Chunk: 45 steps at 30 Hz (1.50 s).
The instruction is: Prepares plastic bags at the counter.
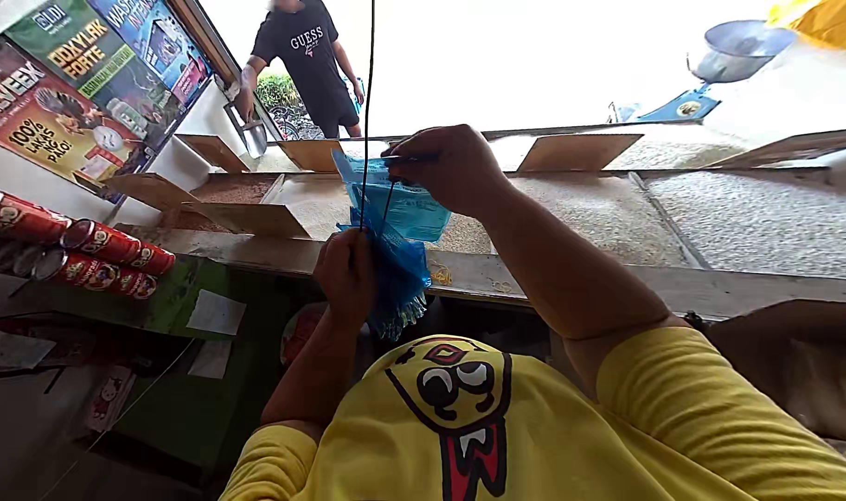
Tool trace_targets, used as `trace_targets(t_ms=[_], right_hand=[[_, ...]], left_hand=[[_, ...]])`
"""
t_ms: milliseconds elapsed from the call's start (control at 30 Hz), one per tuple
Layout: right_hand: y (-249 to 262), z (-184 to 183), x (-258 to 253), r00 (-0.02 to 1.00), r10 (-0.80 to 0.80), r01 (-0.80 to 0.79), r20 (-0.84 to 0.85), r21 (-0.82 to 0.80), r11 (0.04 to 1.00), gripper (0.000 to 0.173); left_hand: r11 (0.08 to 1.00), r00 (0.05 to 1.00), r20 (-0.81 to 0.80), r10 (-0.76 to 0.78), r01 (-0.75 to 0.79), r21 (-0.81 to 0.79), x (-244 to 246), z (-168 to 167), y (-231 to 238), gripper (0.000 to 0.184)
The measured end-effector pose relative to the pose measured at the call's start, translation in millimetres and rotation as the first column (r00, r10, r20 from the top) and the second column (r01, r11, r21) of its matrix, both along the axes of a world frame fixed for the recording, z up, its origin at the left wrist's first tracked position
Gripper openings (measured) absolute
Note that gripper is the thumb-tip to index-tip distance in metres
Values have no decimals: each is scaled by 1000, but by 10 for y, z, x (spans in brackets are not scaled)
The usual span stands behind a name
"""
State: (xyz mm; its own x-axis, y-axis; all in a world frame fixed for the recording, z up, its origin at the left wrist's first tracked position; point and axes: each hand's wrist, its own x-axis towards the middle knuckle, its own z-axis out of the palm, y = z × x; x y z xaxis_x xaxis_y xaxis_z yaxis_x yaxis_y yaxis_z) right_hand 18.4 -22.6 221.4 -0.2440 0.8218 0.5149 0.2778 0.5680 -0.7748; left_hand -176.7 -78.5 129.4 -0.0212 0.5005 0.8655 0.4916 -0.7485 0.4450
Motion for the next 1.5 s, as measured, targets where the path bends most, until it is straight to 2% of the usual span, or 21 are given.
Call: trace_targets(t_ms=[100,233,333,400,500,567,600,667,700,733,767,800,833,900,967,1100,1233,1300,1367,1433,1500], right_hand=[[-101,-115,-106,987,-89,20,136,440,898,18],[-174,-208,-238,978,-129,-11,163,663,749,23],[-216,-307,-351,980,-44,-92,192,643,760,22],[-327,-464,-483,963,125,-242,239,556,795,23],[-317,-672,-618,942,337,-303,13,472,828,20],[-191,-826,-607,866,456,-337,-203,438,834,38],[-124,-949,-593,836,444,-305,-323,400,864,49],[38,-1284,-571,851,222,-114,-475,246,962,42],[110,-1493,-552,904,23,13,-428,81,997,31],[172,-1705,-521,961,-171,143,-218,-140,980,26],[247,-1919,-485,969,-233,246,80,-348,905,31],[319,-2143,-457,930,-162,319,329,-510,799,41],[354,-2357,-437,877,-53,378,477,-617,690,54],[299,-2636,-422,786,87,483,613,-695,532,79],[255,-2726,-446,737,141,533,661,-697,479,76],[328,-2731,-423,712,209,522,670,-704,482,36],[351,-2654,-245,809,84,477,581,-734,484,39],[353,-2609,-177,809,-4,509,588,-697,505,53],[341,-2615,-114,762,-22,545,647,-623,561,61],[280,-2649,-71,656,-13,548,754,-464,696,43],[194,-2665,-47,573,50,387,818,-323,864,29]], left_hand=[[999,998,35,46,-45,-17,10,11,-76,18],[998,991,119,59,-62,20,-2,-20,-106,18],[996,988,129,84,-87,21,-51,-40,-132,18],[996,984,159,81,-86,27,-82,-10,-119,18],[994,980,175,92,-101,46,-143,44,-116,17],[988,979,167,114,-130,84,-282,50,-119,17],[984,980,149,134,-150,97,-376,57,-134,18],[976,975,116,191,-202,87,-539,91,-199,20],[972,971,121,207,-218,84,-603,83,-225,20],[969,966,140,217,-230,85,-652,56,-241,19],[969,963,161,217,-232,84,-707,-6,-250,18],[969,961,168,218,-234,85,-749,-57,-255,17],[966,960,155,234,-248,78,-779,-91,-270,16],[957,954,117,278,-285,51,-833,-139,-313,18],[946,944,81,318,-322,31,-888,-194,-357,18],[936,932,90,350,-351,-13,-930,-297,-394,17],[947,941,107,321,-318,-46,-917,-357,-384,17],[954,948,109,299,-295,-55,-917,-360,-374,16],[957,951,108,291,-288,-47,-908,-359,-341,16],[960,955,105,279,-276,-43,-881,-366,-309,16],[966,960,103,260,-258,-35,-843,-373,-261,16]])
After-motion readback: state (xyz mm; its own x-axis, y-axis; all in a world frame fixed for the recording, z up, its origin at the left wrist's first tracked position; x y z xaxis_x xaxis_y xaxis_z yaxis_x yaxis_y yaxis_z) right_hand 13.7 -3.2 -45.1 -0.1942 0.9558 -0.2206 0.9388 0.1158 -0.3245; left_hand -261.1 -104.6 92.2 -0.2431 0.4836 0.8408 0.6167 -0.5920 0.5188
